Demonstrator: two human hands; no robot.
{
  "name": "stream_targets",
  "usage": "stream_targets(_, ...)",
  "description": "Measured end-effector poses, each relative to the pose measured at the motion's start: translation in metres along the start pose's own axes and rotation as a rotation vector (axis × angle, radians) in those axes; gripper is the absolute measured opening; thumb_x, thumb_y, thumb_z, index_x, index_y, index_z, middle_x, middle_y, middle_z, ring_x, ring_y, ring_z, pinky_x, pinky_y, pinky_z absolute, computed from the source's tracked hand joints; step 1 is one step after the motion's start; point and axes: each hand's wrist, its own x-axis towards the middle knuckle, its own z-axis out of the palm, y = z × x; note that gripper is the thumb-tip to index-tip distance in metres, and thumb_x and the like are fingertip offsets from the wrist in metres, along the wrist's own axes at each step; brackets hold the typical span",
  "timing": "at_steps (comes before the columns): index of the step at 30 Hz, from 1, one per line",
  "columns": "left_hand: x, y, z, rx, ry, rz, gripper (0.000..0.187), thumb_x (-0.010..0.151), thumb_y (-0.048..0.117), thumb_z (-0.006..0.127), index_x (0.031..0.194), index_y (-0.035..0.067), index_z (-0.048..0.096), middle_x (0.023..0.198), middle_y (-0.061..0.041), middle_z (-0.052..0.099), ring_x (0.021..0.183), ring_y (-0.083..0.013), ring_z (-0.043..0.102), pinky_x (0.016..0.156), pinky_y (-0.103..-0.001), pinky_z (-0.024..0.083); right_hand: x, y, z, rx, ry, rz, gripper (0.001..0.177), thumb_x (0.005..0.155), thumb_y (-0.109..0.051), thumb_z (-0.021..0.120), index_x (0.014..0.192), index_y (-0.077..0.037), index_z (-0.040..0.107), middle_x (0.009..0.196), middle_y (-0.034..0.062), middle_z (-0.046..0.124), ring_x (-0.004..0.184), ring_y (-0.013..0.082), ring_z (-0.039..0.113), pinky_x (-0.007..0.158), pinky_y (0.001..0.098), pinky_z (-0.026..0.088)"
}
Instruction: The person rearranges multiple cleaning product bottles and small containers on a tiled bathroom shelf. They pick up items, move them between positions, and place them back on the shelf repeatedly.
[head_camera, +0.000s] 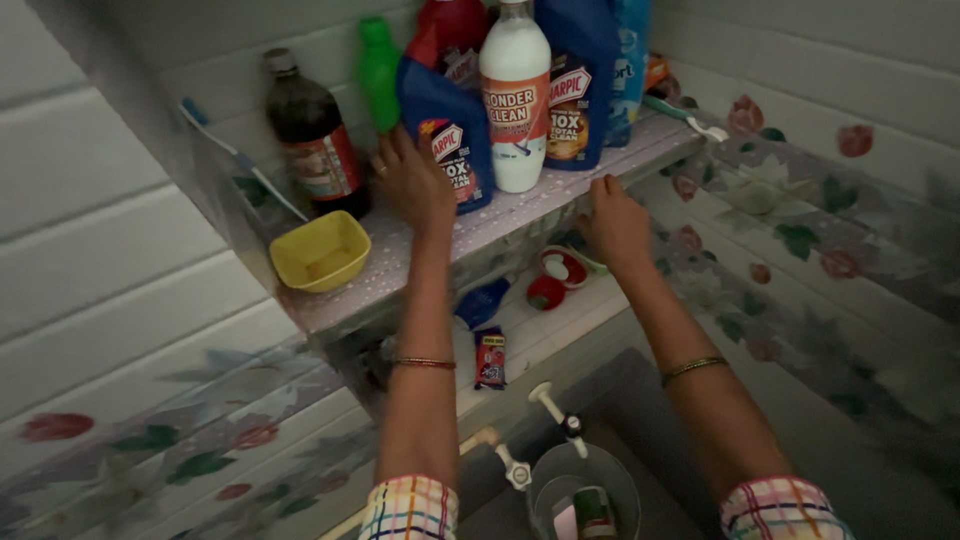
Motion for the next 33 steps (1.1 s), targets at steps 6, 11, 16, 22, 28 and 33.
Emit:
stream_targets(6,-0.001,0.009,-0.013,0.309,-0.056,0.033,0.055,0.098,0.020,0.060,0.149,0.007,0.048,0.150,-0.016,0.051,0.134,-0.0413,0.046,0.104,-0.063,0.036,-0.003,0.009,-0.005,-0.030,-0.056,-0.056,0.059,0.074,-0.027,0.084,0.119,-0.002,0.056,0.132,0.0230,0.061,0.095,0.0430,0.069,0.075,0.0515,0.056)
stream_targets(11,-0.003,0.024,-0.026,0.179,-0.072,0.019,0.074,0.100,0.037,0.062,0.161,0.005,0.033,0.155,-0.017,0.046,0.142,-0.0392,0.044,0.112,-0.064,0.033,0.010,0.022,-0.004,-0.226,-0.207,0.009,0.034,0.095,-0.021,0.073,0.125,-0.009,0.061,0.125,0.0174,0.070,0.096,0.0392,0.072,0.083,0.0508,0.058)
stream_targets(16,-0.005,0.039,-0.033,0.110,0.022,0.123,0.112,0.086,0.078,0.067,0.162,0.007,0.025,0.159,-0.024,0.036,0.146,-0.0471,0.035,0.111,-0.065,0.034,0.025,-0.010,0.003,0.516,0.187,0.002,0.058,0.087,-0.017,0.081,0.137,-0.003,0.054,0.127,0.0194,0.069,0.113,0.0323,0.072,0.087,0.0445,0.062)
stream_targets(22,-0.006,0.051,-0.033,0.050,-0.131,0.039,0.133,0.068,0.086,0.072,0.162,0.007,0.021,0.160,-0.025,0.034,0.141,-0.0461,0.041,0.103,-0.066,0.039,0.050,-0.079,0.004,0.834,0.320,0.014,0.103,0.072,-0.020,0.093,0.149,0.008,0.030,0.134,0.0273,0.058,0.117,0.0344,0.065,0.091,0.0407,0.059)
stream_targets(28,-0.006,0.045,-0.023,0.047,-0.142,0.058,0.133,0.072,0.078,0.078,0.162,0.004,0.014,0.162,-0.031,0.025,0.135,-0.0528,0.043,0.099,-0.065,0.048,0.059,-0.094,0.015,0.806,0.272,0.203,0.094,0.076,-0.025,0.094,0.148,0.004,0.040,0.130,0.0221,0.069,0.116,0.0302,0.071,0.097,0.0397,0.057)
stream_targets(33,-0.008,0.042,-0.018,-0.048,-0.123,0.110,0.127,0.080,0.067,0.080,0.163,0.001,0.009,0.162,-0.035,0.018,0.137,-0.0582,0.042,0.098,-0.058,0.055,0.065,-0.082,0.033,0.884,0.222,0.230,0.085,0.075,-0.020,0.094,0.142,0.003,0.048,0.128,0.0205,0.070,0.116,0.0272,0.072,0.097,0.0376,0.058)
